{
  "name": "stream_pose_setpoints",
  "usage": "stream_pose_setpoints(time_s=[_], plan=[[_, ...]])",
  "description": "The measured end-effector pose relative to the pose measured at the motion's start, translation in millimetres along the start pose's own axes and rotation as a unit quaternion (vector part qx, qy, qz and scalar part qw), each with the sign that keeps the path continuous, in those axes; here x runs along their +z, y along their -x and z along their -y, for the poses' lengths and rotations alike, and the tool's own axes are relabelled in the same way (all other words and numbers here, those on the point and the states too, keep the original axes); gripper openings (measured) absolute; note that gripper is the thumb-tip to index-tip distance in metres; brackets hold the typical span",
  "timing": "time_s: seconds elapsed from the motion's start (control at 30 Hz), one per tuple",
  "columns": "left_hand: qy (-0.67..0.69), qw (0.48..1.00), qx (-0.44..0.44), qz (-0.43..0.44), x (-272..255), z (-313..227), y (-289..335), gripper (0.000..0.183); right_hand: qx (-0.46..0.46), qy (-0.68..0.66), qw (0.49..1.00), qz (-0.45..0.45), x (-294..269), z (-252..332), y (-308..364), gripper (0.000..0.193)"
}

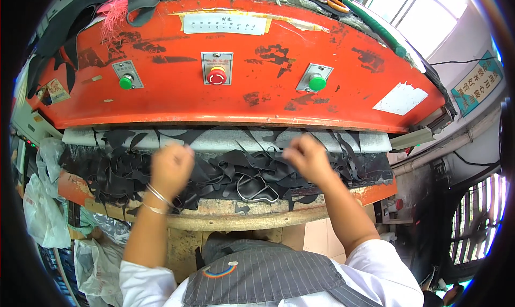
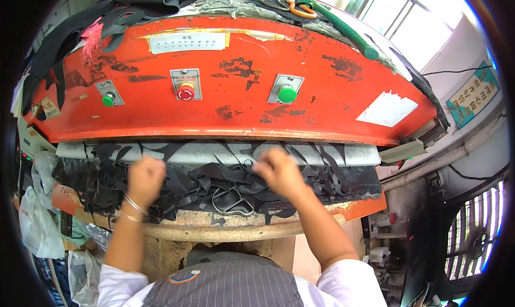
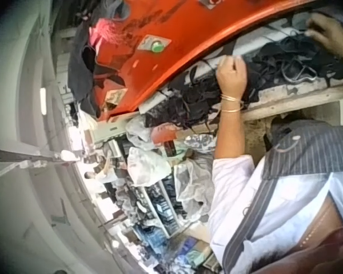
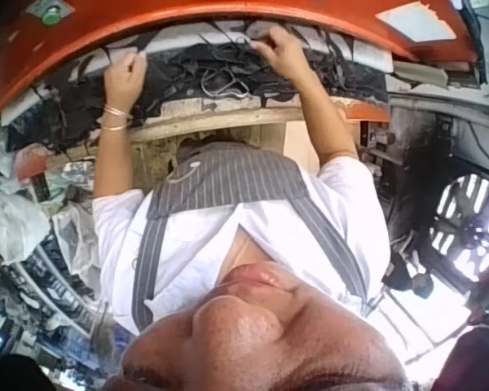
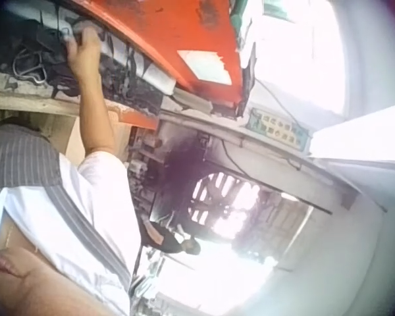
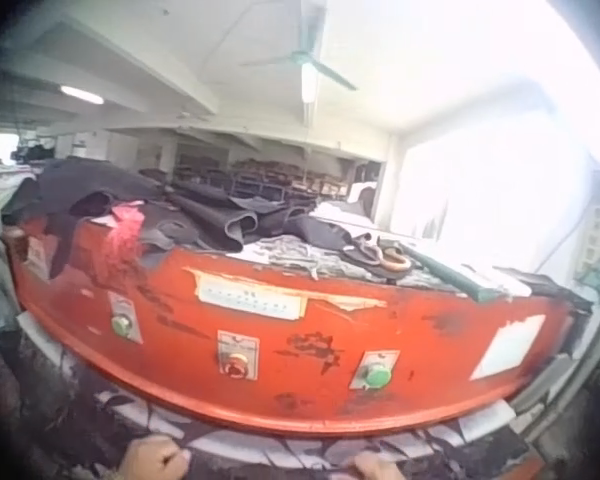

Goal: Using an industrial die-cutting machine to cut shoe components from a sheet of leather.

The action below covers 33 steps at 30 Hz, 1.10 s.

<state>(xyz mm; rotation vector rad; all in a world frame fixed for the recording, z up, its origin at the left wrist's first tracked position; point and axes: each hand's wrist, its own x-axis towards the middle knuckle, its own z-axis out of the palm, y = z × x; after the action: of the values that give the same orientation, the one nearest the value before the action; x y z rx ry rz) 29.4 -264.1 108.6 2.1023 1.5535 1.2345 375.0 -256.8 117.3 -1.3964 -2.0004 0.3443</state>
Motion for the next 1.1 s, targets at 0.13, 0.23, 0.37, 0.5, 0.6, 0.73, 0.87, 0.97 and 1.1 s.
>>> stream_pose_setpoints(time_s=[0.13, 0.23, 0.37, 0.5, 0.6, 0.73, 0.87, 0.97, 1.1], plan=[[0.066, 0.985, 0.029, 0.159, 51, -45, 107, 0.016, -0.033, 0.029, 0.971, 0.235, 0, -3, 99, 0.046], [0.003, 0.991, 0.060, 0.120, 84, -66, 148, 0.016, -0.085, 0.116, 0.956, 0.254, 3, -4, 157, 0.058], [-0.056, 0.994, 0.009, 0.096, 101, -80, 159, 0.016, -0.056, 0.160, 0.965, 0.199, 16, -11, 172, 0.053], [-0.056, 0.997, 0.004, 0.054, 112, -79, 161, 0.016, -0.085, 0.167, 0.959, 0.213, 14, -21, 168, 0.052], [-0.048, 0.994, 0.006, 0.102, 110, -74, 157, 0.022, -0.136, 0.146, 0.928, 0.315, -1, -30, 146, 0.052], [-0.013, 0.940, -0.111, 0.323, 90, -71, 106, 0.028, -0.194, 0.057, 0.887, 0.416, -19, -43, 51, 0.035], [0.040, 0.986, 0.021, 0.158, 120, -62, 16, 0.019, -0.389, 0.144, 0.887, 0.204, 17, -58, -91, 0.022], [0.033, 0.993, 0.052, 0.099, 161, -38, -41, 0.023, -0.546, 0.113, 0.816, 0.154, 79, -64, -180, 0.023], [-0.037, 0.996, 0.039, 0.070, 212, -3, -64, 0.029, -0.606, 0.130, 0.734, 0.279, 126, -79, -244, 0.015]])
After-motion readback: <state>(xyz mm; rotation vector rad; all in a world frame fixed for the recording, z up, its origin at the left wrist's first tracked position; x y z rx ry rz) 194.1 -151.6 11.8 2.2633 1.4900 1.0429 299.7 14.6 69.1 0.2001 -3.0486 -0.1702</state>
